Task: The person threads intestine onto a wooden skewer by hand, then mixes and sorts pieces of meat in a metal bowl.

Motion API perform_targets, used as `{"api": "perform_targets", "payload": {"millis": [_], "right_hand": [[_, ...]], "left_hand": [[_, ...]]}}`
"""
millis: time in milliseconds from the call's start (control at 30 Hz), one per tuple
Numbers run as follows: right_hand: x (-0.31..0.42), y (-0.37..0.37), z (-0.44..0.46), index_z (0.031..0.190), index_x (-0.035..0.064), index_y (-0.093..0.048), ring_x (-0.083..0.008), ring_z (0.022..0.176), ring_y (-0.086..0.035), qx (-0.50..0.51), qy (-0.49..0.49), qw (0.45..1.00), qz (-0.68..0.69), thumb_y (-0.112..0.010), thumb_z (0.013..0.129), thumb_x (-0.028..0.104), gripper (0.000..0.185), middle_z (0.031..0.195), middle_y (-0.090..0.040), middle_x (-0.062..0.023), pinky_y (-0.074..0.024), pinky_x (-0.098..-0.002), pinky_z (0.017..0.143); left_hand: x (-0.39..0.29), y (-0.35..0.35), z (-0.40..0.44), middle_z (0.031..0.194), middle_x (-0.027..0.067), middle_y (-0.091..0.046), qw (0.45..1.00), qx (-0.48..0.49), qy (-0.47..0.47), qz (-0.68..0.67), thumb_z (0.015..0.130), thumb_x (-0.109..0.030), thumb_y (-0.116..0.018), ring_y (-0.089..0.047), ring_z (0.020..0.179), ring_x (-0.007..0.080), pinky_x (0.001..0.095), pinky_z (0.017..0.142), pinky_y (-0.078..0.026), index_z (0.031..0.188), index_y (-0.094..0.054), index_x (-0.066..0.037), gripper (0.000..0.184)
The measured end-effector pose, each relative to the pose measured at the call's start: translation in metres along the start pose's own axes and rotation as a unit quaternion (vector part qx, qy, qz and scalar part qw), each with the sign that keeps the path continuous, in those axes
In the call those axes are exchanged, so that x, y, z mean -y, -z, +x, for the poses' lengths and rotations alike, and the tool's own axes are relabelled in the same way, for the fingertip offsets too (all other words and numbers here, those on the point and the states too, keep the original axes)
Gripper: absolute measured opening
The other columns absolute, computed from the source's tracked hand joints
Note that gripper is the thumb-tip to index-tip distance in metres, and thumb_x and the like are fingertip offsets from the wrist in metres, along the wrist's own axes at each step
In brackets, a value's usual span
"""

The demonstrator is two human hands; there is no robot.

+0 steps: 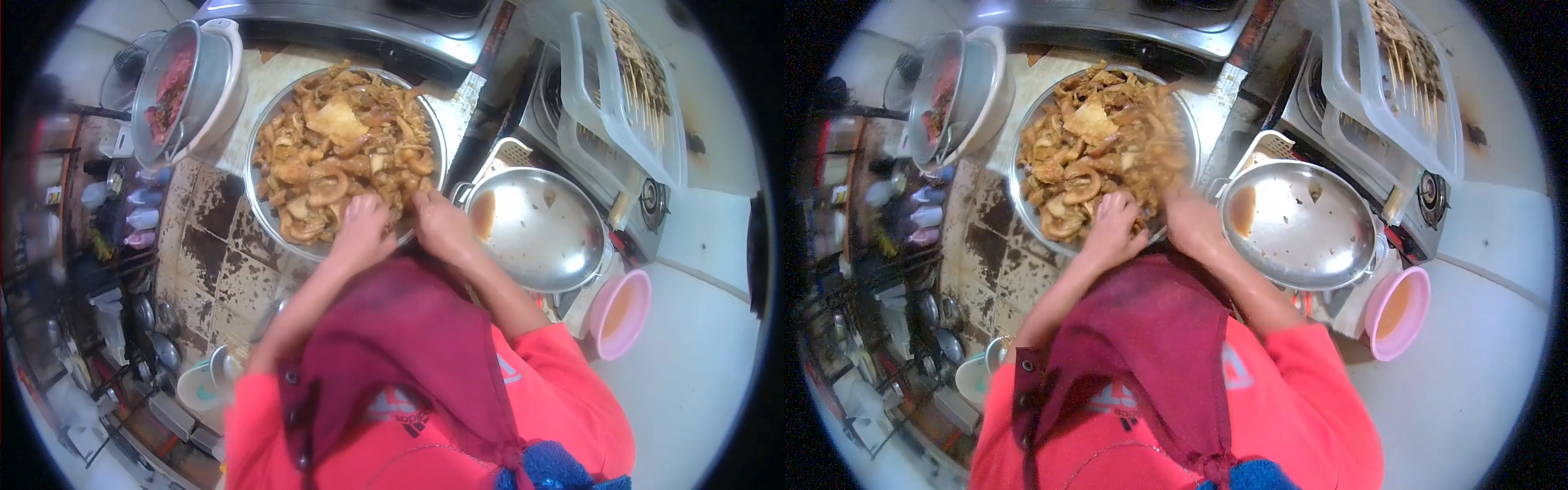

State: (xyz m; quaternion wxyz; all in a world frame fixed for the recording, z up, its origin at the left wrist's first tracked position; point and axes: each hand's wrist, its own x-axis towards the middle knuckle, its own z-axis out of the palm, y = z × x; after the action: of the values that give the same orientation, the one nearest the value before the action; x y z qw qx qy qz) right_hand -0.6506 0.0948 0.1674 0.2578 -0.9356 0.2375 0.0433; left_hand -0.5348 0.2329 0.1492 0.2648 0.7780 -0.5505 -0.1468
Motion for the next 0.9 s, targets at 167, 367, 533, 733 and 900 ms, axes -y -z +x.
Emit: {"api": "perform_targets", "payload": {"millis": [167, 367, 533, 733, 900], "right_hand": [[0.003, -0.012, 0.009, 0.090, -0.0026, -0.054, -0.0407, 0.077, -0.060, 0.003, -0.054, 0.998, -0.011, -0.054, 0.076, 0.009, 0.018, 0.088, -0.059, -0.0220, -0.0495, -0.0470, 0.066], [0.006, 0.013, 0.012, 0.076, -0.0047, -0.057, -0.0395, 0.079, -0.059, 0.008, -0.010, 0.999, 0.048, -0.058, 0.072, 0.012, 0.017, 0.082, -0.059, -0.0243, -0.0473, -0.0463, 0.072], [0.003, 0.050, 0.009, 0.091, -0.0019, -0.064, -0.0309, 0.065, -0.060, -0.080, 0.024, 0.983, 0.165, -0.061, 0.074, 0.015, 0.024, 0.074, -0.060, -0.0208, -0.0475, -0.0393, 0.062], [0.004, 0.089, 0.029, 0.094, -0.0042, -0.064, -0.0079, 0.056, -0.053, -0.031, -0.031, 0.885, 0.463, -0.060, 0.082, 0.010, 0.019, 0.069, -0.061, -0.0020, -0.0416, -0.0208, 0.053], [0.020, 0.126, 0.029, 0.093, -0.0021, -0.063, -0.0089, 0.055, -0.053, -0.019, 0.001, 0.822, 0.569, -0.062, 0.083, 0.012, 0.017, 0.069, -0.061, -0.0038, -0.0420, -0.0209, 0.052]], "left_hand": [[0.015, -0.003, -0.012, 0.100, 0.0173, -0.056, 0.993, -0.014, 0.023, -0.114, 0.077, -0.014, -0.064, -0.052, 0.097, 0.0351, 0.0407, 0.085, -0.042, 0.099, -0.055, -0.002, 0.027], [0.007, 0.004, -0.012, 0.089, 0.0143, -0.060, 0.960, -0.075, 0.118, -0.244, 0.082, -0.011, -0.062, -0.059, 0.079, 0.0250, 0.0340, 0.071, -0.047, 0.100, -0.053, -0.001, 0.022], [0.018, -0.009, -0.009, 0.098, 0.0124, -0.062, 0.794, -0.188, 0.183, -0.548, 0.089, -0.007, -0.054, -0.061, 0.089, 0.0195, 0.0296, 0.080, -0.050, 0.103, -0.051, -0.003, 0.015], [0.015, 0.029, -0.011, 0.093, 0.0105, -0.058, 0.556, -0.234, 0.220, -0.766, 0.095, -0.015, -0.042, -0.060, 0.087, 0.0294, 0.0415, 0.079, -0.049, 0.114, -0.044, -0.007, 0.021], [0.010, 0.039, -0.025, 0.094, 0.0092, -0.057, 0.566, -0.242, 0.253, -0.747, 0.094, -0.011, -0.046, -0.057, 0.087, 0.0219, 0.0345, 0.075, -0.047, 0.120, -0.044, -0.006, 0.026]]}}
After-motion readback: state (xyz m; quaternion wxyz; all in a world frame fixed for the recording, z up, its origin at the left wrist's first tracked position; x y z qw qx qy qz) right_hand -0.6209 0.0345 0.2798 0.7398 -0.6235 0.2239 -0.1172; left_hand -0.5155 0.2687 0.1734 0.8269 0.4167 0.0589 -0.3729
